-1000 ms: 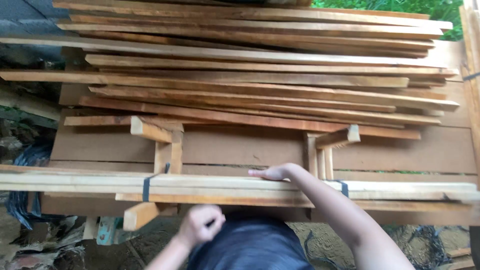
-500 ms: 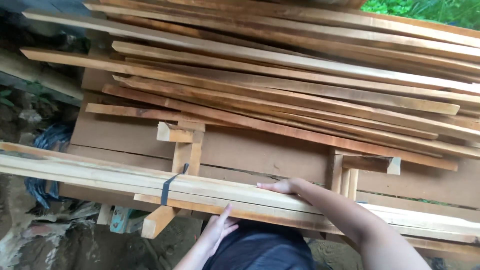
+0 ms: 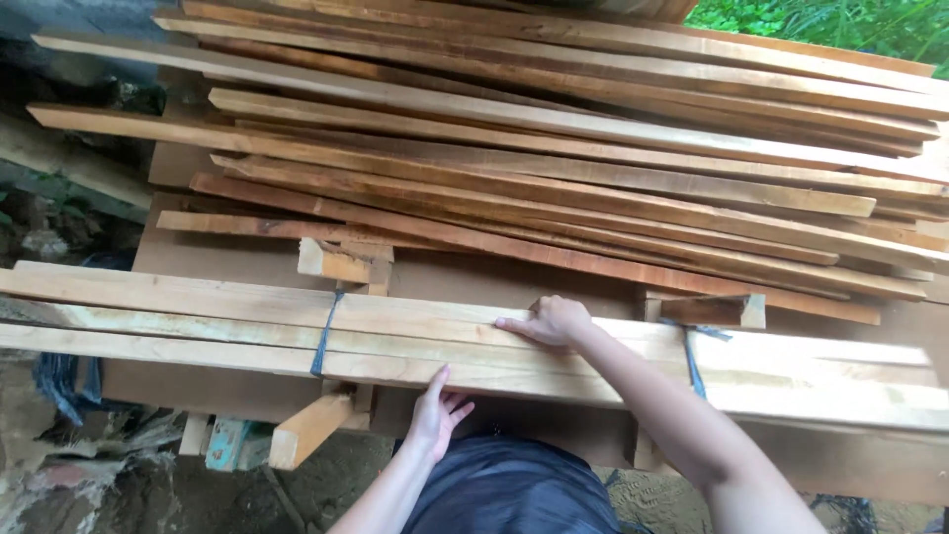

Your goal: The person gathers several thin wooden planks and aligns them on a wooden workbench. They use a black strap to tie the planks together, wrapping and knotting the strap by hand to secure the bundle. The person then lifts the completed bundle and places it onto a larger stack of similar wood bundles.

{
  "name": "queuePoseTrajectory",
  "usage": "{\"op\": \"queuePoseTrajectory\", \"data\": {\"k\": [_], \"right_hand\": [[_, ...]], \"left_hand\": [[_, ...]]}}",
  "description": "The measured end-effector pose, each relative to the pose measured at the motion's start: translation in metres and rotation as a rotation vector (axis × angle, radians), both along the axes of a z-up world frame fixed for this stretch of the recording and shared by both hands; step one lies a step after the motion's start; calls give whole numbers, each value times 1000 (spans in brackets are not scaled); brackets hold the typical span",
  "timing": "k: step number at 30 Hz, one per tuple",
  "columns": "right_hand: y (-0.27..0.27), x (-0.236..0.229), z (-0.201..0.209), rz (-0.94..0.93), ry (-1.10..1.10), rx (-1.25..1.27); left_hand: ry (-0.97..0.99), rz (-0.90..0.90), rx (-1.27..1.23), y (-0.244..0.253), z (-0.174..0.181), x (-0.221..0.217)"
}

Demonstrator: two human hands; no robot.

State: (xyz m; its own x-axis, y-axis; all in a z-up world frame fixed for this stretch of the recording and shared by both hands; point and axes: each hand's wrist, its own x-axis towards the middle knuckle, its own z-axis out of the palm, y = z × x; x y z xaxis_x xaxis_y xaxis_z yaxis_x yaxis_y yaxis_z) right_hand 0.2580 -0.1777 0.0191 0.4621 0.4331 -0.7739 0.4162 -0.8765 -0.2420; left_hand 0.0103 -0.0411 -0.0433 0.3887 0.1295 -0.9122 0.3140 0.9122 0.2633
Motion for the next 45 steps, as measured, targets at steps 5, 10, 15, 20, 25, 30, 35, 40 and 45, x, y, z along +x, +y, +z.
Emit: {"op": "queuePoseTrajectory", "data": {"k": [5,10,15,20,25,30,35,40,45], "right_hand": [[1,0,-7,-20,-13,-40],[-2,-10,2,-184,-27,-26],[-37,-57,-81,-254,-754,606],[-59,-60,-82,-245,-739,520],[-40,-27,-29,-275,-373,146],[-42,-27,-39,-207,-559,333],[-60,-37,-75,-407,-734,769],[-110,-109,-68,-846,-756,945],[-165,-183,-53,-1465,-135,683]], "left_hand": [[-12,-67,33,18,-8,22],[-4,-221,-10,38,9,31],[-19,-1461,176,70,27,29],[-277,-1224,1043,94,21,89],[-319,-1222,1952,129,-54,132],[-124,-1456,1869,126,-12,136],[-58,-1474,1855,128,-36,130],[-72,-1541,1847,124,-33,128],[-104,-1397,2036,107,-52,121]]}}
